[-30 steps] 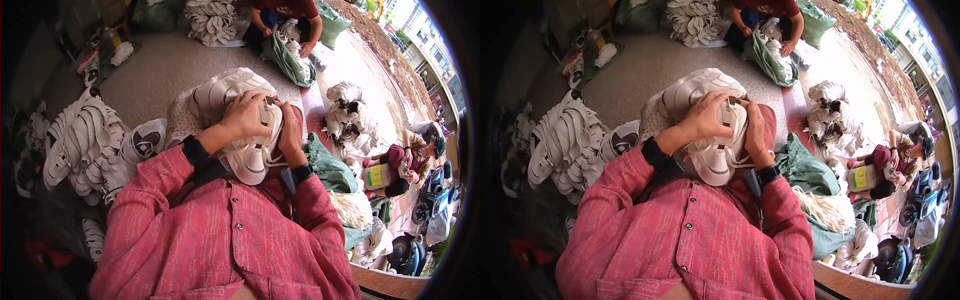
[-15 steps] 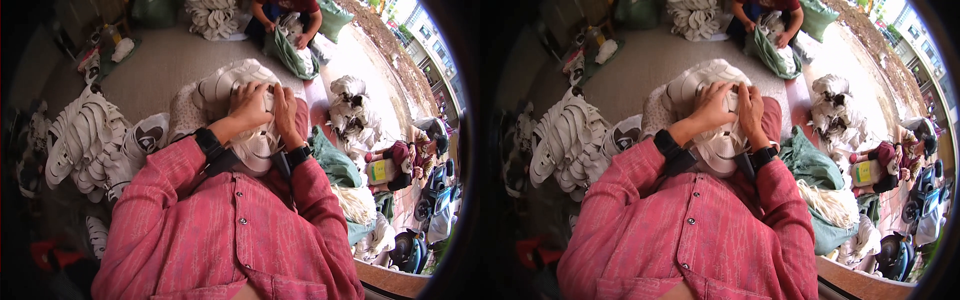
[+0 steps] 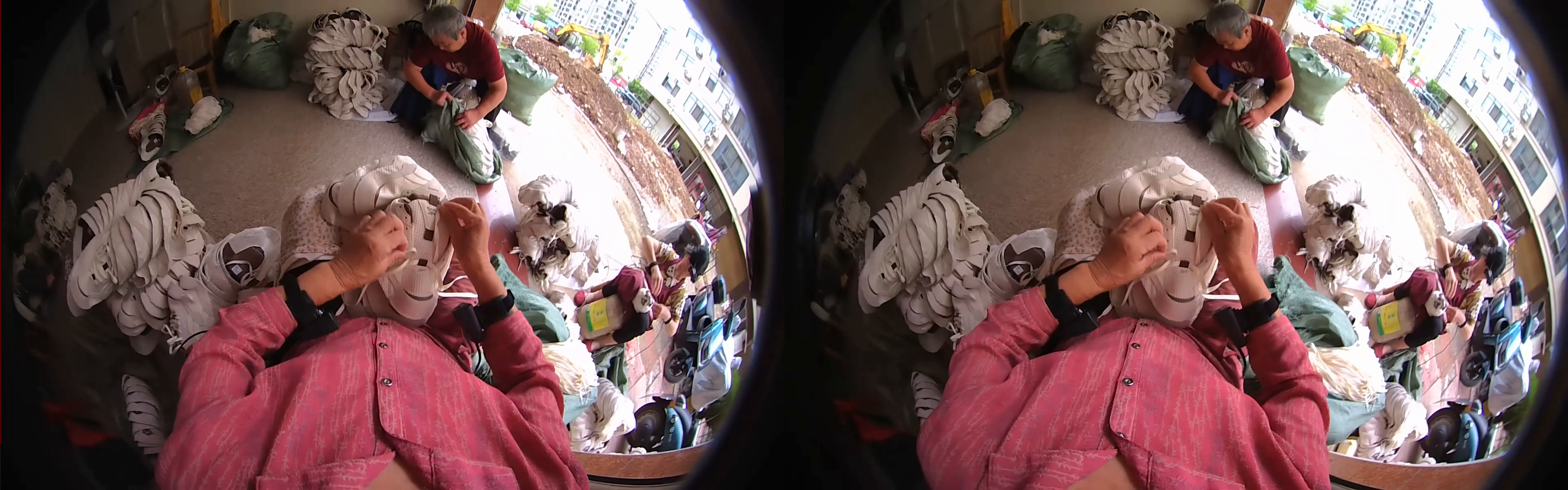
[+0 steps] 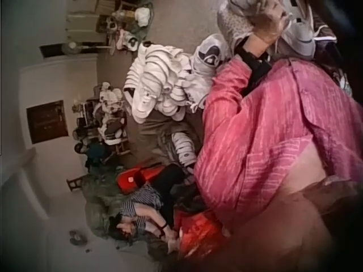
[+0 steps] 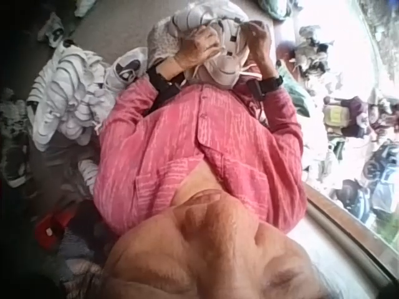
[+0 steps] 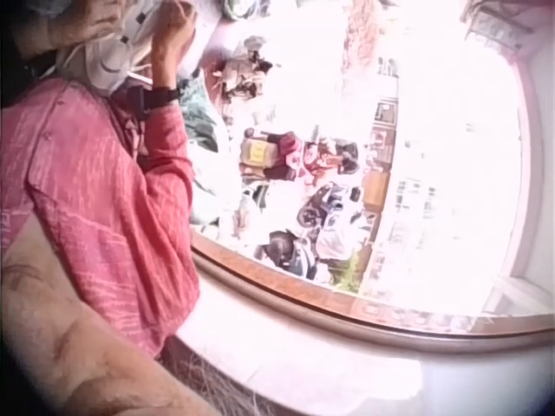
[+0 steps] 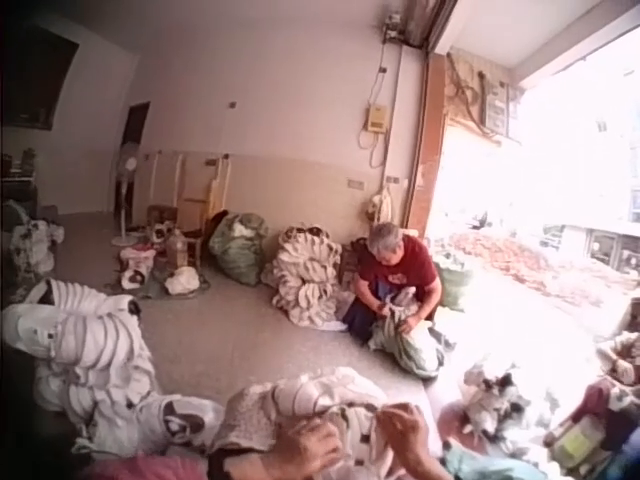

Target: Assembling shoe uppers by threading long laces or straps through the eyelets of the shoe components.

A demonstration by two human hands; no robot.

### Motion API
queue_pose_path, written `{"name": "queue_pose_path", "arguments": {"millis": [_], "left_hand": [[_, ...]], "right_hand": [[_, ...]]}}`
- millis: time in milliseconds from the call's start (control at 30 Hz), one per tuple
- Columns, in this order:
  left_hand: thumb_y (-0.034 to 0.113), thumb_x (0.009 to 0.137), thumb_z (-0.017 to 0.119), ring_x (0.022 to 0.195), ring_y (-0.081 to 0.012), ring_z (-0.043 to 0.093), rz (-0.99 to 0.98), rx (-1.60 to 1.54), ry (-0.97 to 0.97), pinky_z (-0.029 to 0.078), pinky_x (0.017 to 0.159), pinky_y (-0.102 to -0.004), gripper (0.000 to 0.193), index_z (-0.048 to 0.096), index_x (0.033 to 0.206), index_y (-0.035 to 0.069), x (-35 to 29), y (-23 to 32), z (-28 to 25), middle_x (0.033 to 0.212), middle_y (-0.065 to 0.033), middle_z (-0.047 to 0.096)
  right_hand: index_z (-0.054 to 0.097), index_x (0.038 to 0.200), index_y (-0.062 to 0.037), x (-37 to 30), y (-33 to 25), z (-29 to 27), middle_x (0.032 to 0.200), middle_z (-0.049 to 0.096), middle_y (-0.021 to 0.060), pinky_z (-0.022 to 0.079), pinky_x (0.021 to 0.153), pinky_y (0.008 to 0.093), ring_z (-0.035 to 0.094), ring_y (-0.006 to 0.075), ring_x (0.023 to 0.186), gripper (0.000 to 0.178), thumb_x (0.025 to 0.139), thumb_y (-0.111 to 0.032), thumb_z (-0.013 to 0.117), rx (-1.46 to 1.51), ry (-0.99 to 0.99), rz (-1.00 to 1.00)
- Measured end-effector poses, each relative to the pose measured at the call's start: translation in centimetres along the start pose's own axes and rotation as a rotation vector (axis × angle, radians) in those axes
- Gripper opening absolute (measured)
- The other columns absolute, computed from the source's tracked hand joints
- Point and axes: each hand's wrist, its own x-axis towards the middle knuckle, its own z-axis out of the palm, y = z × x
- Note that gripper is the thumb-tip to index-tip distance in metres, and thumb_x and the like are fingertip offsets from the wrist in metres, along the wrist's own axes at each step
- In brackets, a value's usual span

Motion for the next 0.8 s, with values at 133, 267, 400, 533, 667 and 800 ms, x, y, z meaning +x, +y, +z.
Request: {"name": "queue_pose_path", "arguments": {"millis": [133, 267, 400, 533, 667, 800], "left_hand": [[0.011, 0.077, 0.07, 0.082, -0.0226, 0.058, -0.131, -0.001, 0.04, 0.047, 0.076, -0.0356, 0.019, 0.055, 0.085, 0.006, 0.0, 0.9, 0.4, 0.085, -0.0066, 0.056], [0.004, 0.085, 0.061, 0.068, -0.0119, 0.058, -0.433, -0.357, -0.079, 0.047, 0.062, -0.0286, 0.006, 0.056, 0.089, 0.002, 1.3, 1.0, -1.5, 0.075, -0.0041, 0.061], [0.003, 0.088, 0.058, 0.075, -0.0147, 0.062, -0.724, -1.08, -0.466, 0.051, 0.071, -0.0274, 0.018, 0.063, 0.104, -0.004, 3.8, 0.3, -3.1, 0.088, -0.0056, 0.066], [0.003, 0.088, 0.061, 0.086, -0.0176, 0.065, -0.718, -1.538, -0.514, 0.052, 0.077, -0.0254, 0.027, 0.062, 0.115, -0.005, 4.1, -1.1, -2.1, 0.098, -0.0114, 0.068], [0.0, 0.087, 0.063, 0.088, -0.0183, 0.067, -0.734, -1.481, -0.32, 0.055, 0.081, -0.0281, 0.026, 0.063, 0.113, -0.003, 4.0, -0.5, -0.7, 0.099, -0.0126, 0.068], [0.015, 0.088, 0.069, 0.076, -0.009, 0.064, -0.759, -1.396, -0.196, 0.053, 0.067, -0.0209, 0.023, 0.067, 0.105, 0.001, 4.5, -0.3, -0.3, 0.087, -0.005, 0.069]], "right_hand": [[0.068, 0.091, -0.0019, 0.4, -2.1, -0.3, 0.089, 0.066, 0.0065, 0.048, 0.063, 0.0286, 0.06, 0.0181, 0.069, 0.015, 0.088, -0.016, 0.065, 0.097, 0.002, 0.128], [0.062, 0.099, -0.0007, 0.7, -6.3, -2.7, 0.083, 0.066, 0.0061, 0.041, 0.05, 0.0207, 0.055, 0.0096, 0.058, 0.019, 0.095, -0.019, 0.058, 0.965, -0.166, 0.659], [0.058, 0.105, 0.0008, 0.4, -7.5, -4.1, 0.086, 0.066, 0.0098, 0.048, 0.052, 0.0235, 0.06, 0.0126, 0.062, 0.017, 0.095, -0.013, 0.055, 1.065, -0.333, 0.661], [0.057, 0.109, 0.0039, 0.1, -8.5, -5.1, 0.091, 0.067, 0.012, 0.052, 0.057, 0.0235, 0.065, 0.0143, 0.071, 0.018, 0.094, -0.005, 0.056, 0.912, -0.286, 0.508], [0.059, 0.11, 0.0038, 0.2, -7.8, -5.7, 0.093, 0.068, 0.0117, 0.052, 0.056, 0.0223, 0.066, 0.013, 0.072, 0.019, 0.093, -0.003, 0.057, 0.78, -0.259, 0.458], [0.066, 0.105, -0.002, 0.5, -7.3, -4.9, 0.091, 0.063, 0.0036, 0.049, 0.055, 0.0208, 0.063, 0.0095, 0.071, 0.016, 0.089, -0.001, 0.061, 0.533, -0.213, 0.147]]}}
